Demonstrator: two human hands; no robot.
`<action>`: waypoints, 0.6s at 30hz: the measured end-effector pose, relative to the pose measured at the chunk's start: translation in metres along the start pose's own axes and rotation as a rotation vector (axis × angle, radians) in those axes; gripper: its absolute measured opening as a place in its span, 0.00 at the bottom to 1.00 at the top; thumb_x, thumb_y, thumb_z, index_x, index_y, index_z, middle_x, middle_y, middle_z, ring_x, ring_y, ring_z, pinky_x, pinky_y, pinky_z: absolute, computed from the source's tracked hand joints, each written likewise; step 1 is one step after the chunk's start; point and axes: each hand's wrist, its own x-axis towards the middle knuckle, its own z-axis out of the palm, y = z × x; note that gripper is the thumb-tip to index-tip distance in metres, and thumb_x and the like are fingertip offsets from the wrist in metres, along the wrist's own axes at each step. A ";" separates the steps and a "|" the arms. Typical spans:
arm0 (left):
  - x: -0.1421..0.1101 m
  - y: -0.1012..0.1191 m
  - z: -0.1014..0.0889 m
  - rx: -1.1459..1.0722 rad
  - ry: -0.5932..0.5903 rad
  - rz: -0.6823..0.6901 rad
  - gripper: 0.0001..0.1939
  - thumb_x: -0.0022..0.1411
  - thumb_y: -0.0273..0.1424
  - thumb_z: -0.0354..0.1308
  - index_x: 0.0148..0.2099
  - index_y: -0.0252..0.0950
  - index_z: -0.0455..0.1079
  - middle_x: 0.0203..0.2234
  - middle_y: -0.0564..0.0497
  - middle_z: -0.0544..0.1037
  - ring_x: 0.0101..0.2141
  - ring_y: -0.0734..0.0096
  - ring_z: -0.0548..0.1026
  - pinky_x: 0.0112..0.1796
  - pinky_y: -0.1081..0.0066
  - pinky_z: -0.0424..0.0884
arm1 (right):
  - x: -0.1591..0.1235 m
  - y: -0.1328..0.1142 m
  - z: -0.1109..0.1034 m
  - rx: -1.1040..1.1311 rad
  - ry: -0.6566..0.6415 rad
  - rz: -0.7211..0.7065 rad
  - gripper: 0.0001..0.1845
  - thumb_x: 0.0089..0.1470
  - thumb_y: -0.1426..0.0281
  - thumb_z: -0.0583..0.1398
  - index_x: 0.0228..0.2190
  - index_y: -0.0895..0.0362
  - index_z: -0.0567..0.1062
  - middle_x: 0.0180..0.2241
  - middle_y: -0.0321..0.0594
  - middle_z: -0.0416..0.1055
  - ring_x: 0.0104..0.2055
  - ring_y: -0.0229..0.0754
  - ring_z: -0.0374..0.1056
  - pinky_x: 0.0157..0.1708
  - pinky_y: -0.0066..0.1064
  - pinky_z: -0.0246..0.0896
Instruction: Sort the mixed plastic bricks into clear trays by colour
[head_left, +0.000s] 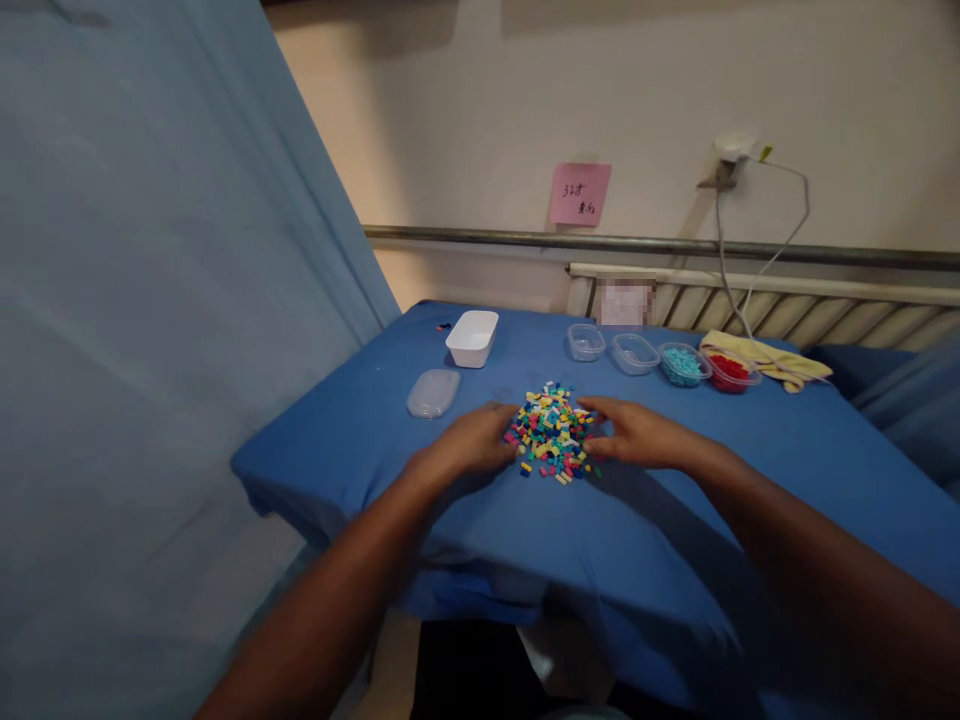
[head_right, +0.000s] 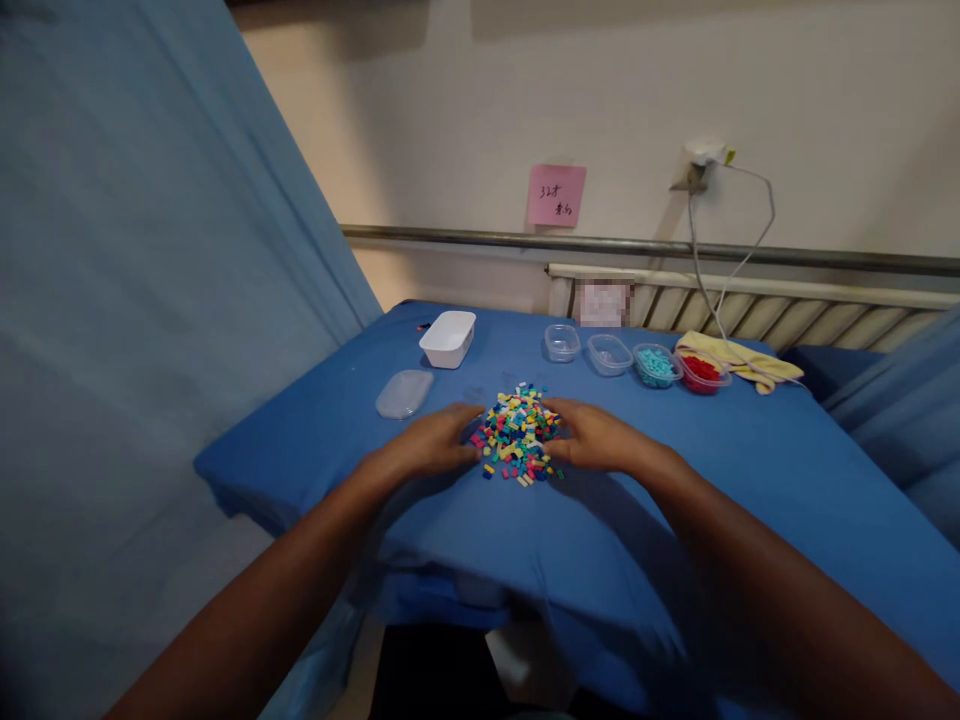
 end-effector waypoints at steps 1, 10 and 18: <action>-0.006 -0.002 0.000 0.100 -0.030 -0.075 0.32 0.56 0.37 0.72 0.64 0.40 0.79 0.58 0.37 0.82 0.53 0.41 0.81 0.54 0.57 0.76 | -0.007 0.004 0.003 -0.070 0.004 0.038 0.37 0.53 0.61 0.75 0.64 0.51 0.80 0.60 0.48 0.82 0.58 0.62 0.80 0.61 0.51 0.74; 0.013 0.008 0.041 0.092 0.021 -0.116 0.14 0.62 0.25 0.63 0.50 0.35 0.79 0.46 0.39 0.84 0.44 0.50 0.82 0.42 0.63 0.73 | 0.005 -0.001 0.068 -0.202 0.137 0.197 0.23 0.55 0.70 0.72 0.53 0.55 0.81 0.50 0.55 0.83 0.52 0.59 0.80 0.51 0.42 0.71; 0.051 0.005 0.060 -0.463 0.175 -0.141 0.14 0.57 0.21 0.62 0.46 0.32 0.77 0.34 0.50 0.81 0.34 0.68 0.77 0.34 0.73 0.69 | 0.021 0.012 0.063 -0.027 0.217 0.233 0.20 0.59 0.73 0.67 0.53 0.55 0.81 0.46 0.46 0.86 0.46 0.53 0.83 0.46 0.40 0.77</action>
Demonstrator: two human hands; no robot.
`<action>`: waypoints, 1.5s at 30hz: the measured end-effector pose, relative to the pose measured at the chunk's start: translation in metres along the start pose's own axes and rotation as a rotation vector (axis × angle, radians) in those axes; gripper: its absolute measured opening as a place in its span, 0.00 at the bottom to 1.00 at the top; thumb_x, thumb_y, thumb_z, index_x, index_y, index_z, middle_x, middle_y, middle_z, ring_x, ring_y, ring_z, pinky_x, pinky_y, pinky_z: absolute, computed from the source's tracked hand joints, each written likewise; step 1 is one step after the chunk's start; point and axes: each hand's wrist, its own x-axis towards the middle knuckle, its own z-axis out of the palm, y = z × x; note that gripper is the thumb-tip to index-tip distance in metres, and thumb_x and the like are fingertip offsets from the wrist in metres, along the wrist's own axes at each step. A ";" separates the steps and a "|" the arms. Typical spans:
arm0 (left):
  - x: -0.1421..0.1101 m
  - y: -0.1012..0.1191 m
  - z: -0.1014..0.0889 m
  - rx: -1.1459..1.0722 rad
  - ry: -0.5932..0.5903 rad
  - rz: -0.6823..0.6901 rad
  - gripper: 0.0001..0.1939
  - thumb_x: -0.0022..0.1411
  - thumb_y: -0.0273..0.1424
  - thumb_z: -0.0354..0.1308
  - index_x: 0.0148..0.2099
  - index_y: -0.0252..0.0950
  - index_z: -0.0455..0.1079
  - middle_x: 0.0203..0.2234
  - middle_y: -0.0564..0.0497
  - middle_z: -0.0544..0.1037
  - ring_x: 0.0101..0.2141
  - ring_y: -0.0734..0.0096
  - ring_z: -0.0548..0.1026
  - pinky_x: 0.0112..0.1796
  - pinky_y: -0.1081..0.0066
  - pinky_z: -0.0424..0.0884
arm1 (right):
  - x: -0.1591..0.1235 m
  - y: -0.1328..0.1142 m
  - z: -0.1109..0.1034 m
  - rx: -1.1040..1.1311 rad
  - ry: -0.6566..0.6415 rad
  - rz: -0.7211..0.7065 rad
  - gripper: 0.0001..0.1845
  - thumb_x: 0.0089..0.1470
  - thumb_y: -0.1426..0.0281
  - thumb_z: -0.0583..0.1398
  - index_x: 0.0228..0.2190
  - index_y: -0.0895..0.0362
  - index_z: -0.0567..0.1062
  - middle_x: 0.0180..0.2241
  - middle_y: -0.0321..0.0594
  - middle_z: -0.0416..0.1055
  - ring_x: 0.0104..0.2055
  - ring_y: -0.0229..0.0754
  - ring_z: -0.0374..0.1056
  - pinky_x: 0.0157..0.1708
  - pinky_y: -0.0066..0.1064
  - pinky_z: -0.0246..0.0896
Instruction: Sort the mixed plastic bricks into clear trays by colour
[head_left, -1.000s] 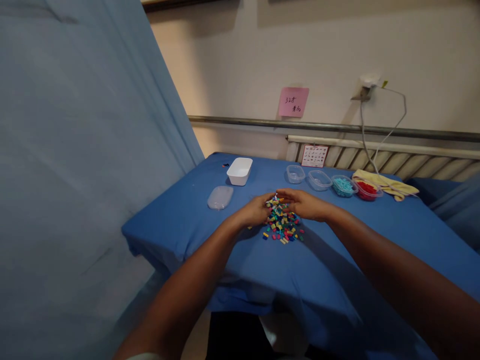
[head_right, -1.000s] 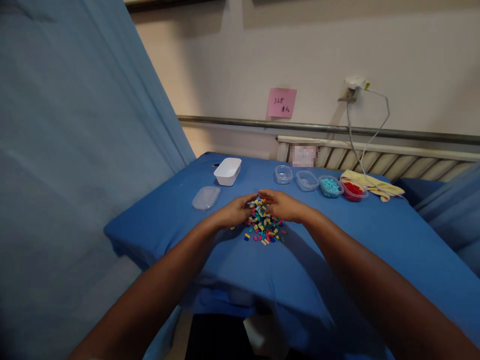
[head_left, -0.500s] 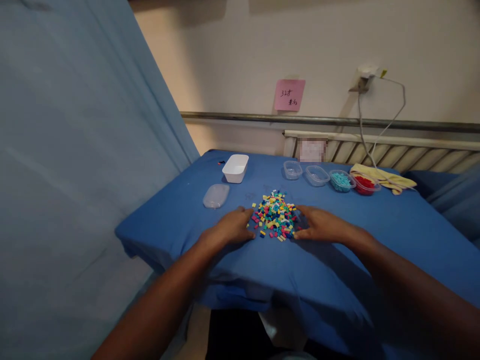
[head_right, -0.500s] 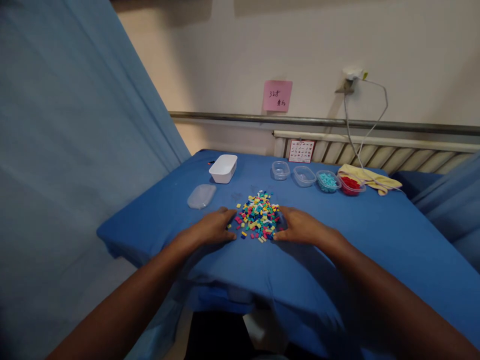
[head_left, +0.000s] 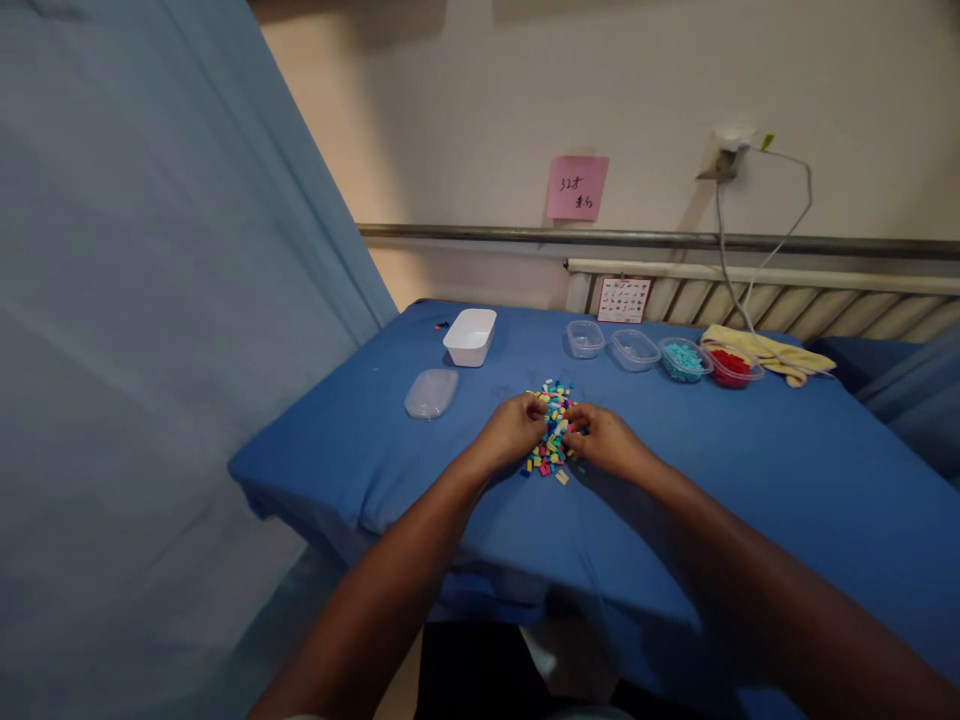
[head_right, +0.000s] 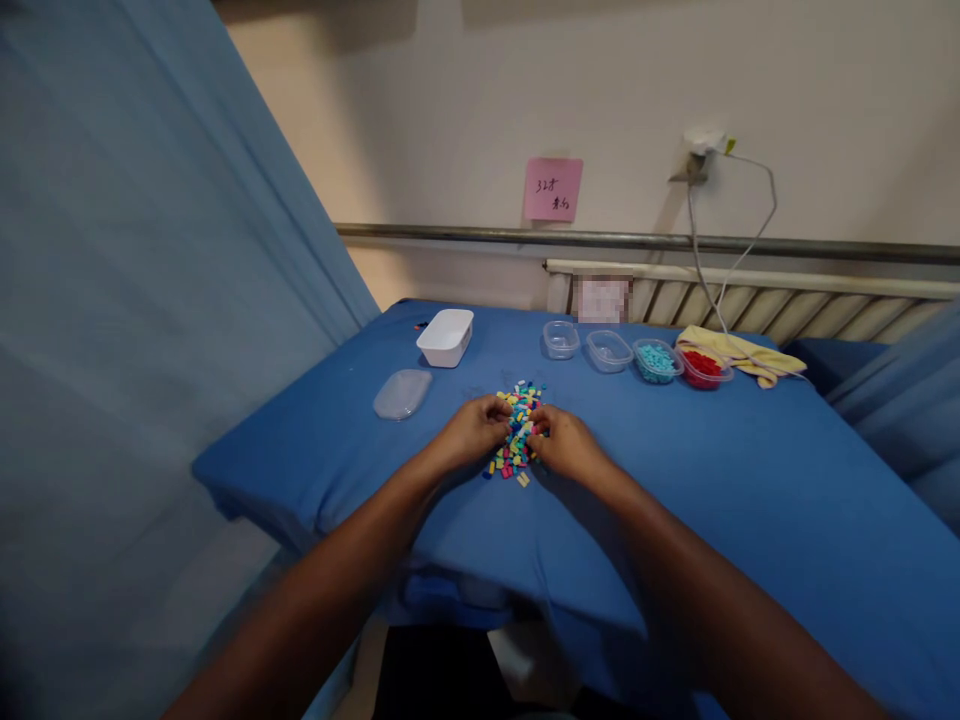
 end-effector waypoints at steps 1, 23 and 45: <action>0.005 0.002 0.002 -0.041 0.000 0.018 0.14 0.58 0.22 0.62 0.47 0.31 0.78 0.34 0.50 0.81 0.34 0.68 0.77 0.35 0.73 0.70 | 0.004 0.000 -0.001 0.017 0.007 -0.003 0.19 0.59 0.72 0.67 0.53 0.55 0.82 0.46 0.47 0.86 0.47 0.53 0.83 0.47 0.40 0.78; -0.029 0.028 0.072 0.902 -0.222 1.244 0.14 0.79 0.27 0.57 0.41 0.37 0.82 0.43 0.44 0.83 0.52 0.56 0.79 0.67 0.53 0.68 | 0.069 0.020 -0.058 0.059 -0.015 -0.145 0.21 0.65 0.72 0.59 0.55 0.57 0.84 0.60 0.51 0.83 0.64 0.56 0.77 0.69 0.56 0.68; 0.052 -0.042 -0.029 0.030 -0.057 0.308 0.33 0.84 0.52 0.42 0.52 0.36 0.82 0.50 0.44 0.86 0.52 0.57 0.82 0.59 0.58 0.75 | 0.043 -0.016 -0.027 0.205 -0.322 -0.465 0.25 0.79 0.53 0.53 0.63 0.48 0.81 0.63 0.43 0.81 0.64 0.50 0.77 0.67 0.46 0.70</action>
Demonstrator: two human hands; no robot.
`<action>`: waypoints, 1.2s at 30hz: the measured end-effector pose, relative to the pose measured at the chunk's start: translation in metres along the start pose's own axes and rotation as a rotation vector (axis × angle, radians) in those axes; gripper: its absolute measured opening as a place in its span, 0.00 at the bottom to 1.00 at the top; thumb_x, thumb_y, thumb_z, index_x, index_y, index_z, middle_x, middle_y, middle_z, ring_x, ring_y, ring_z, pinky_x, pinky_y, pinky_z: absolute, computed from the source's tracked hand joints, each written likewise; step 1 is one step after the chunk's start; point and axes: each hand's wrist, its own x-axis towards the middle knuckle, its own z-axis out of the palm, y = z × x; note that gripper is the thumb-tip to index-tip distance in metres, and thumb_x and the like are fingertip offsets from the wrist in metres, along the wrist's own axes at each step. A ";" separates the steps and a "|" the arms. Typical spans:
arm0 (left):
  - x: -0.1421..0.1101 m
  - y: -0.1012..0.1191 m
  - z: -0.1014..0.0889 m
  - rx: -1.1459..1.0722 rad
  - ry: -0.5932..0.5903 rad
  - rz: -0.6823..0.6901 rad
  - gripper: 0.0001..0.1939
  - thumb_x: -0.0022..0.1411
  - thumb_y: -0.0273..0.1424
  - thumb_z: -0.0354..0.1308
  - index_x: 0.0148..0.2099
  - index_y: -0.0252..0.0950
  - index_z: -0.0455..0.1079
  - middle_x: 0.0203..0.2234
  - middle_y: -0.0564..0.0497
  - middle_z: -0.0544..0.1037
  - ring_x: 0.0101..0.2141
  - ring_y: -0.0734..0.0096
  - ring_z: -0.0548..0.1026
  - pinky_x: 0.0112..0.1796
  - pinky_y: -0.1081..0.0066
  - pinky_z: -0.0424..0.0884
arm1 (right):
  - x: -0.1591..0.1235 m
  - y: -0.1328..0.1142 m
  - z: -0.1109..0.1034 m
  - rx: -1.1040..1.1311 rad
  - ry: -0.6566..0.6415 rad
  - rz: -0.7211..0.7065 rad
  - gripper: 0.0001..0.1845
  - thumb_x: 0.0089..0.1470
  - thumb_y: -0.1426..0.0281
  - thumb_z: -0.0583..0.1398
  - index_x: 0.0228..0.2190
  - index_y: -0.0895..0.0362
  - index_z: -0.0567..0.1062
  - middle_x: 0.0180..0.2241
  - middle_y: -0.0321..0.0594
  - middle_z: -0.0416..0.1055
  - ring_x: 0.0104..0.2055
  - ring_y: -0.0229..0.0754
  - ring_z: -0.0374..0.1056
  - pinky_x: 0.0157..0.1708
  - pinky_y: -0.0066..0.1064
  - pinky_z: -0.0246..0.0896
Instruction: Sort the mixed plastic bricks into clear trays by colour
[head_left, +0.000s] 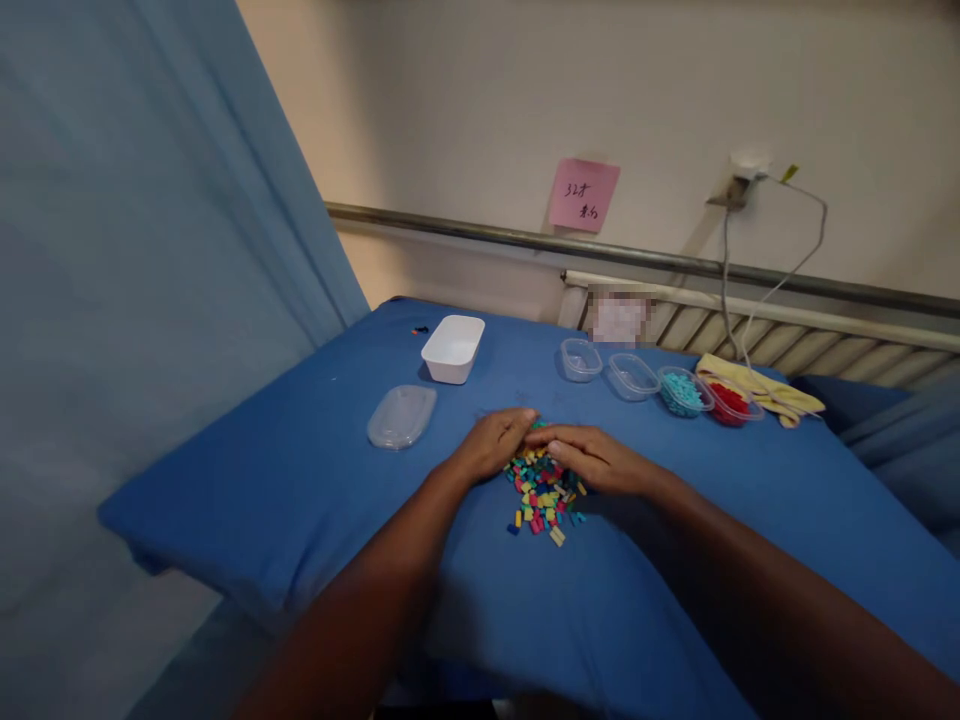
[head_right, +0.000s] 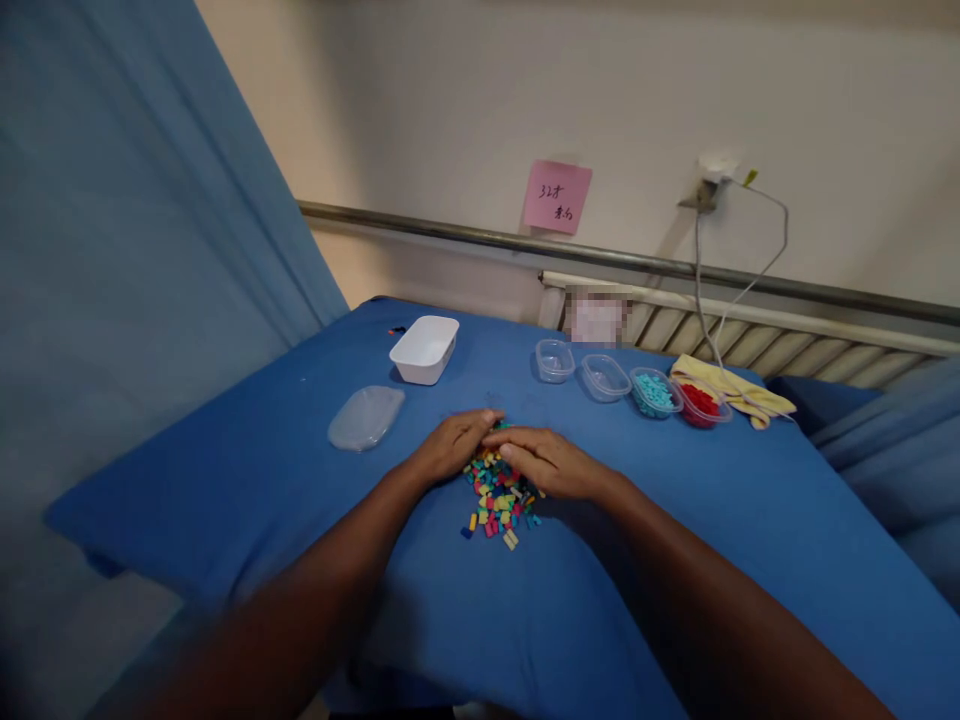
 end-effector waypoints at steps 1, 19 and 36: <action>-0.003 0.002 0.002 -0.027 -0.066 0.022 0.33 0.85 0.52 0.41 0.52 0.36 0.82 0.50 0.45 0.86 0.52 0.57 0.82 0.59 0.59 0.75 | -0.005 0.000 -0.007 -0.031 0.021 -0.009 0.24 0.79 0.54 0.54 0.62 0.48 0.82 0.64 0.43 0.80 0.65 0.51 0.77 0.68 0.47 0.70; -0.007 0.005 0.008 0.255 -0.144 0.111 0.37 0.85 0.53 0.36 0.69 0.36 0.77 0.66 0.42 0.79 0.69 0.56 0.75 0.72 0.53 0.66 | -0.056 0.071 -0.084 -1.081 0.286 0.664 0.24 0.73 0.65 0.56 0.62 0.56 0.82 0.59 0.55 0.83 0.53 0.60 0.83 0.46 0.44 0.77; -0.061 0.072 0.044 0.818 -0.314 0.226 0.61 0.66 0.72 0.57 0.84 0.36 0.53 0.81 0.28 0.50 0.78 0.25 0.51 0.70 0.19 0.47 | -0.081 0.010 0.025 -0.541 0.350 0.041 0.20 0.74 0.70 0.56 0.61 0.53 0.80 0.57 0.51 0.83 0.57 0.55 0.80 0.58 0.50 0.78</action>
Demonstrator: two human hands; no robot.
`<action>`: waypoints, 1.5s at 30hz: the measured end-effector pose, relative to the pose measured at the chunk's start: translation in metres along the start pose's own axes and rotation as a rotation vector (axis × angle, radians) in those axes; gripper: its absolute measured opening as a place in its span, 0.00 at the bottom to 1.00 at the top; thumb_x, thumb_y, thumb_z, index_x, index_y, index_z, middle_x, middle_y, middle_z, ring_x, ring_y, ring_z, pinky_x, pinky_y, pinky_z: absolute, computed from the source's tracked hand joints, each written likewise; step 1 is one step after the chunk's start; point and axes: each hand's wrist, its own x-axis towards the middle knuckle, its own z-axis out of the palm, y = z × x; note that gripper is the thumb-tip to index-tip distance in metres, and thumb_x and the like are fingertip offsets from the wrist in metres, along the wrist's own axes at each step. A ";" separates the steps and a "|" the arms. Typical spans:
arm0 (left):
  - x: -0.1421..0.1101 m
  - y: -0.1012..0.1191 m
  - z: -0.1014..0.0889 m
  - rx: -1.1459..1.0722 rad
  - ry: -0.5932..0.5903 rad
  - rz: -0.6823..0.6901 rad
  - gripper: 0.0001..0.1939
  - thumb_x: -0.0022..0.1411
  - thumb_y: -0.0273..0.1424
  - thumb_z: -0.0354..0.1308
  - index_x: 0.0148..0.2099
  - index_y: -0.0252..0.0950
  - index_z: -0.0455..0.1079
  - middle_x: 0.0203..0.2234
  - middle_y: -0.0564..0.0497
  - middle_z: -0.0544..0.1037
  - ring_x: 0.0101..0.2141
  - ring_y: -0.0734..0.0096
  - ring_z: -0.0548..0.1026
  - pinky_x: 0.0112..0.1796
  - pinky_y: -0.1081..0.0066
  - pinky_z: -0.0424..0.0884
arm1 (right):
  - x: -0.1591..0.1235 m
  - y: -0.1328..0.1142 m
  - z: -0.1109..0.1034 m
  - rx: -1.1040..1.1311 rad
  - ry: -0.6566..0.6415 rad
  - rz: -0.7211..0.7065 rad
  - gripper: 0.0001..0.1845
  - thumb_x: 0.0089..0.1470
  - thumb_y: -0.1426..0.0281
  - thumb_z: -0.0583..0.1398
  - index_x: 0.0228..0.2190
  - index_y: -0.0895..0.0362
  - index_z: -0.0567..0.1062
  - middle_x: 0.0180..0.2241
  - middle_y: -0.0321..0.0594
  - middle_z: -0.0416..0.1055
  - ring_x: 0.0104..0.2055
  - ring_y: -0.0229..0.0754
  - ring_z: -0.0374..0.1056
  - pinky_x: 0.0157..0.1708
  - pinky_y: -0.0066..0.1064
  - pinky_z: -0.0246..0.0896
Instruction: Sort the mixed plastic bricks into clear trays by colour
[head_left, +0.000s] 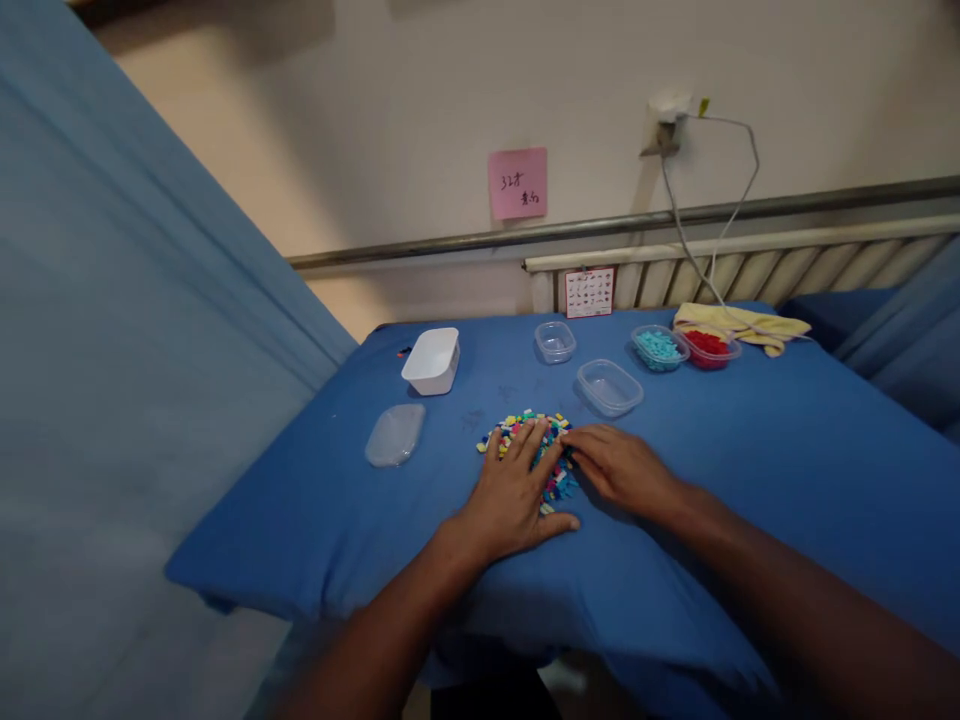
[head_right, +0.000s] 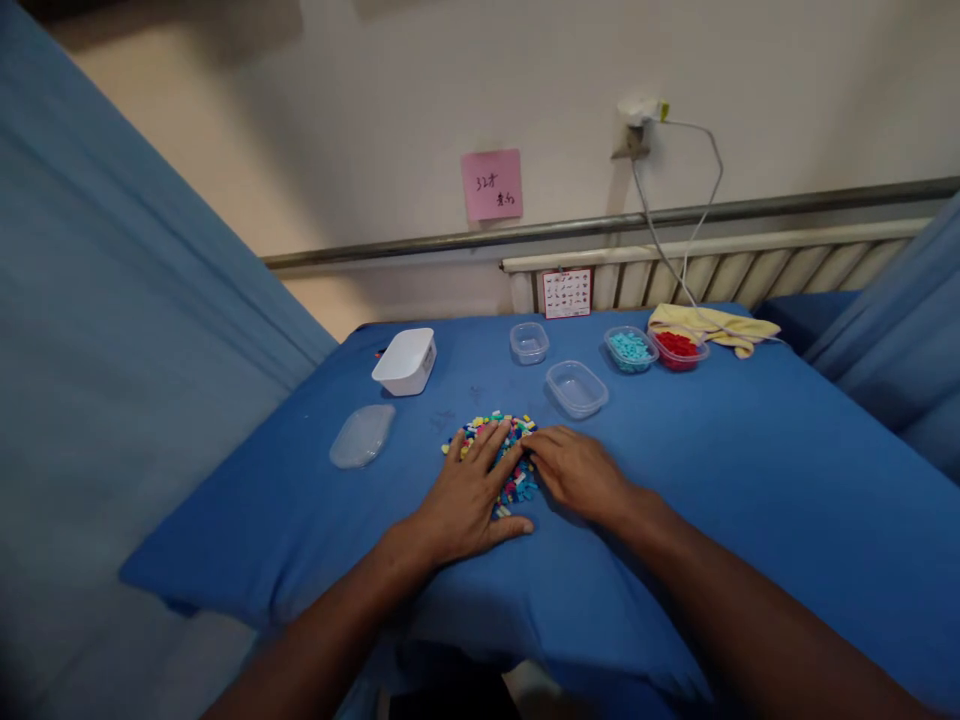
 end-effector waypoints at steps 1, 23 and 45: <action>-0.002 0.000 0.001 0.019 0.008 -0.018 0.58 0.68 0.70 0.57 0.84 0.37 0.53 0.81 0.29 0.51 0.78 0.26 0.52 0.70 0.20 0.48 | -0.001 0.002 0.003 0.015 -0.002 -0.001 0.20 0.74 0.71 0.56 0.61 0.53 0.80 0.57 0.51 0.83 0.57 0.55 0.80 0.58 0.50 0.78; 0.034 -0.029 0.008 -0.158 0.100 -0.318 0.36 0.85 0.51 0.41 0.81 0.33 0.59 0.80 0.32 0.56 0.79 0.46 0.57 0.75 0.38 0.52 | -0.003 0.013 0.019 0.205 0.053 -0.092 0.14 0.71 0.70 0.62 0.53 0.52 0.85 0.52 0.48 0.85 0.54 0.52 0.81 0.57 0.46 0.77; -0.007 0.145 0.018 -0.393 -0.264 0.659 0.18 0.82 0.47 0.53 0.45 0.45 0.80 0.40 0.49 0.85 0.38 0.64 0.84 0.35 0.67 0.77 | -0.012 0.011 0.019 0.089 0.061 -0.072 0.12 0.75 0.68 0.61 0.49 0.51 0.86 0.45 0.44 0.86 0.47 0.49 0.81 0.50 0.39 0.75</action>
